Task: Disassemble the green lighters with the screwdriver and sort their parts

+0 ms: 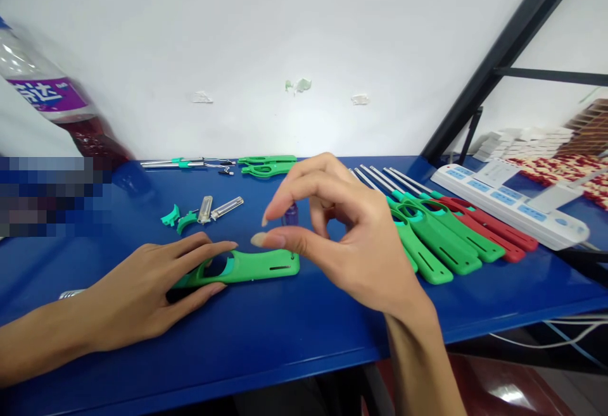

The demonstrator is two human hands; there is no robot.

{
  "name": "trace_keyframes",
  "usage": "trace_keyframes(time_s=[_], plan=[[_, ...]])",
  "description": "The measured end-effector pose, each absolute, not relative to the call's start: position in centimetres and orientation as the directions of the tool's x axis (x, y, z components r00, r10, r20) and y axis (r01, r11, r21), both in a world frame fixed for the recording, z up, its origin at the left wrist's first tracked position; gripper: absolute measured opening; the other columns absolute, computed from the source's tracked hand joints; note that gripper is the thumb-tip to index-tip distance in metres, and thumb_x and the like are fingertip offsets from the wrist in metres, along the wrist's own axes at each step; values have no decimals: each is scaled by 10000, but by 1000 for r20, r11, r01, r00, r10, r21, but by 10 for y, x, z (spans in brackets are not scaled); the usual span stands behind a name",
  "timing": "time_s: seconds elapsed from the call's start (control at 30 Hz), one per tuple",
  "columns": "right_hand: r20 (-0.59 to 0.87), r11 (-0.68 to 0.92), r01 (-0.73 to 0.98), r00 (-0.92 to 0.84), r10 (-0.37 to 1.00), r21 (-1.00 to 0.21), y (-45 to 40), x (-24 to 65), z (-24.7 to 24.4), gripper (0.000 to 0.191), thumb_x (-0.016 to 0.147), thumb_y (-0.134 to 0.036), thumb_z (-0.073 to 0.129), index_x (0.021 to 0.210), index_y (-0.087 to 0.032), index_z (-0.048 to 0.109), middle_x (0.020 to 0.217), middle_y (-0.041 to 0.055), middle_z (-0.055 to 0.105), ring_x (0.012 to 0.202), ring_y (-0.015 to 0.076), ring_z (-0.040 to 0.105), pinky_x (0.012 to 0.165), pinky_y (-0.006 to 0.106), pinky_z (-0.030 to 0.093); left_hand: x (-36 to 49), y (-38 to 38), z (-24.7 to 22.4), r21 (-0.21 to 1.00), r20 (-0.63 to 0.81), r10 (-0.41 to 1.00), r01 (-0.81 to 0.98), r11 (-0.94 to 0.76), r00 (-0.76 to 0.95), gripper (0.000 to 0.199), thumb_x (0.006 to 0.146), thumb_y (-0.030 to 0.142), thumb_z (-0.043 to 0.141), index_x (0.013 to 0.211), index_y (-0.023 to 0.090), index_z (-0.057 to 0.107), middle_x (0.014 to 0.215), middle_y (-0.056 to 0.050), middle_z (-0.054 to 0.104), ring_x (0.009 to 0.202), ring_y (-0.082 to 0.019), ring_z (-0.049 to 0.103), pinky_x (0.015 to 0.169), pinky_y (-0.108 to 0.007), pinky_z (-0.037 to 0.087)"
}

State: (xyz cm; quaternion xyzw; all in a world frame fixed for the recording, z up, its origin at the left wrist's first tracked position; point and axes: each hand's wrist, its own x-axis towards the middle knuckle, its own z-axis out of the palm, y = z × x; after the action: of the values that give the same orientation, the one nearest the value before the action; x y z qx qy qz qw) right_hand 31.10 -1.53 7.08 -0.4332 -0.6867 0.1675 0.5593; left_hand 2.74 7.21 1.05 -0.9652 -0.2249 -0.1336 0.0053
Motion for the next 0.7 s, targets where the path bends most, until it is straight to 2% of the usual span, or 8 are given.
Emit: trace_keyframes(time_s=[0.1, 0.2, 0.27, 0.37, 0.43, 0.5, 0.6, 0.7], plan=[[596, 544, 400, 8, 803, -738, -17, 313, 72, 74, 908, -285, 844, 960, -321, 806, 962, -8, 738, 592, 112, 527, 540, 315, 443, 27, 72, 11, 62, 249, 442, 441, -895, 862, 446, 1127, 472, 419, 1515, 273, 514, 1194, -69, 701, 815, -190, 726, 683, -322, 517], [548, 510, 393, -19, 837, -765, -18, 315, 73, 104, 999, -318, 734, 1075, -338, 803, 1104, 6, 764, 535, 87, 500, 465, 303, 397, 28, 71, 12, 86, 231, 458, 451, -888, 858, 443, 1121, 465, 435, 1514, 283, 527, 1181, -63, 704, 835, -193, 728, 688, -317, 520], [569, 533, 393, -30, 822, -749, -18, 315, 73, 79, 968, -311, 771, 1037, -325, 807, 1141, 17, 754, 596, 106, 552, 492, 307, 432, 28, 71, 13, 101, 227, 470, 460, -882, 853, 437, 1117, 462, 452, 1508, 287, 536, 1178, -57, 701, 821, -191, 725, 685, -317, 522], [598, 546, 409, 0, 801, -731, -18, 315, 74, 61, 907, -296, 840, 956, -315, 808, 1024, 17, 739, 653, 140, 586, 546, 321, 485, 28, 71, 13, 122, 229, 486, 470, -874, 844, 429, 1105, 460, 480, 1496, 295, 549, 1183, -49, 699, 801, -185, 722, 674, -313, 520], [582, 515, 431, 29, 813, -741, -18, 315, 73, 43, 968, -325, 775, 994, -325, 809, 982, 13, 745, 588, 122, 551, 515, 318, 462, 27, 71, 12, 134, 228, 490, 471, -872, 842, 426, 1100, 457, 490, 1493, 304, 550, 1174, -43, 702, 790, -184, 720, 662, -310, 515], [556, 488, 439, 33, 830, -755, -18, 314, 73, 123, 1035, -353, 680, 1056, -332, 800, 1032, 16, 762, 539, 104, 511, 484, 316, 430, 27, 71, 12, 137, 231, 488, 469, -873, 842, 427, 1100, 463, 487, 1493, 306, 546, 1161, -43, 705, 781, -186, 720, 651, -311, 509], [583, 519, 434, 18, 813, -737, -18, 313, 72, 41, 967, -329, 775, 1004, -321, 791, 1070, 20, 748, 640, 135, 580, 541, 327, 469, 27, 70, 12, 122, 235, 488, 473, -873, 841, 432, 1100, 476, 483, 1491, 304, 543, 1159, -45, 704, 761, -185, 718, 654, -322, 507], [608, 532, 446, 35, 793, -720, -17, 312, 72, 92, 899, -294, 852, 963, -320, 791, 1016, 4, 735, 700, 149, 619, 576, 327, 492, 28, 70, 12, 115, 233, 494, 480, -870, 838, 430, 1100, 475, 486, 1488, 301, 551, 1163, -46, 704, 738, -178, 710, 649, -325, 504]])
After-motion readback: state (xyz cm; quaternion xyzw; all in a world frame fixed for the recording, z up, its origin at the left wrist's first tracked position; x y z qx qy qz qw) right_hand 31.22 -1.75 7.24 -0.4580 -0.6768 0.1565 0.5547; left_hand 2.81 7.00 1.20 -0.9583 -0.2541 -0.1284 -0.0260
